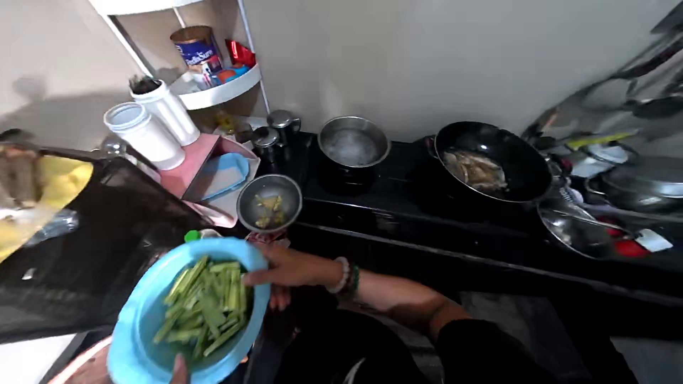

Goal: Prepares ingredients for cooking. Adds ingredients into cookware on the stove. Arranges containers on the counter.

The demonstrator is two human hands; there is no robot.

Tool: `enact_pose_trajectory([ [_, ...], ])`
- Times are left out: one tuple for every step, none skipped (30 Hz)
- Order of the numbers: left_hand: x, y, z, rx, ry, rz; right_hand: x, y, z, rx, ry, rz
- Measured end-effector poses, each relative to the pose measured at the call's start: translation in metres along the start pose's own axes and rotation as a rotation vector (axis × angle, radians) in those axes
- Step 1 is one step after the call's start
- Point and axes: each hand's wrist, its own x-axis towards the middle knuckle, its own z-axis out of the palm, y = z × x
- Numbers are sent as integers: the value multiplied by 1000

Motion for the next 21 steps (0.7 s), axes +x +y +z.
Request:
enact_pose_trajectory([
  [9, -3, 21, -7, -66, -24, -14, -10, -16, 38, 70, -2],
  [18, -3, 44, 22, -136, -46, -27, -21, -33, 70, 146, -22],
  [24, -1, 68, 82, -220, -51, -40, -31, -51, 84, 231, -54],
  [31, 0, 89, 135, -334, -33, -51, -40, -71, 76, 313, -97],
  [37, 1, 106, 174, -471, 2, -62, -47, -92, 47, 395, -134],
  [43, -1, 120, 201, -593, 64, -72, -54, -114, 32, 484, -148],
  [45, 1, 134, 218, -689, 144, -81, -66, -136, 24, 562, -170],
  [43, 4, 142, 220, -752, 190, -87, -81, -157, 2, 625, -187],
  [37, 8, 146, 210, -783, 197, -93, -94, -178, -24, 686, -208],
  [32, 5, 146, 183, -795, 198, -97, -103, -196, -55, 748, -234],
  [29, 0, 145, 165, -798, 190, -102, -110, -213, -92, 810, -257],
  [28, -6, 142, 164, -801, 180, -105, -115, -229, -135, 868, -271],
  [28, -13, 139, 171, -800, 171, -106, -117, -244, -172, 923, -279],
  [28, -18, 135, 181, -794, 163, -106, -118, -258, -214, 971, -277],
  [28, -22, 131, 187, -777, 148, -106, -117, -272, -255, 1010, -259],
  [28, -25, 126, 188, -753, 132, -104, -116, -283, -290, 1045, -230],
  [29, -26, 122, 197, -723, 110, -103, -113, -295, -316, 1082, -196],
  [30, -27, 119, 218, -693, 94, -100, -110, -306, -332, 1117, -176],
  [30, -28, 115, 240, -655, 91, -98, -107, -315, -360, 1131, -148],
  [30, -28, 111, 263, -621, 74, -96, -104, -323, -391, 1130, -111],
  [31, -26, 107, 282, -599, 59, -93, -100, -330, -414, 1138, -85],
])
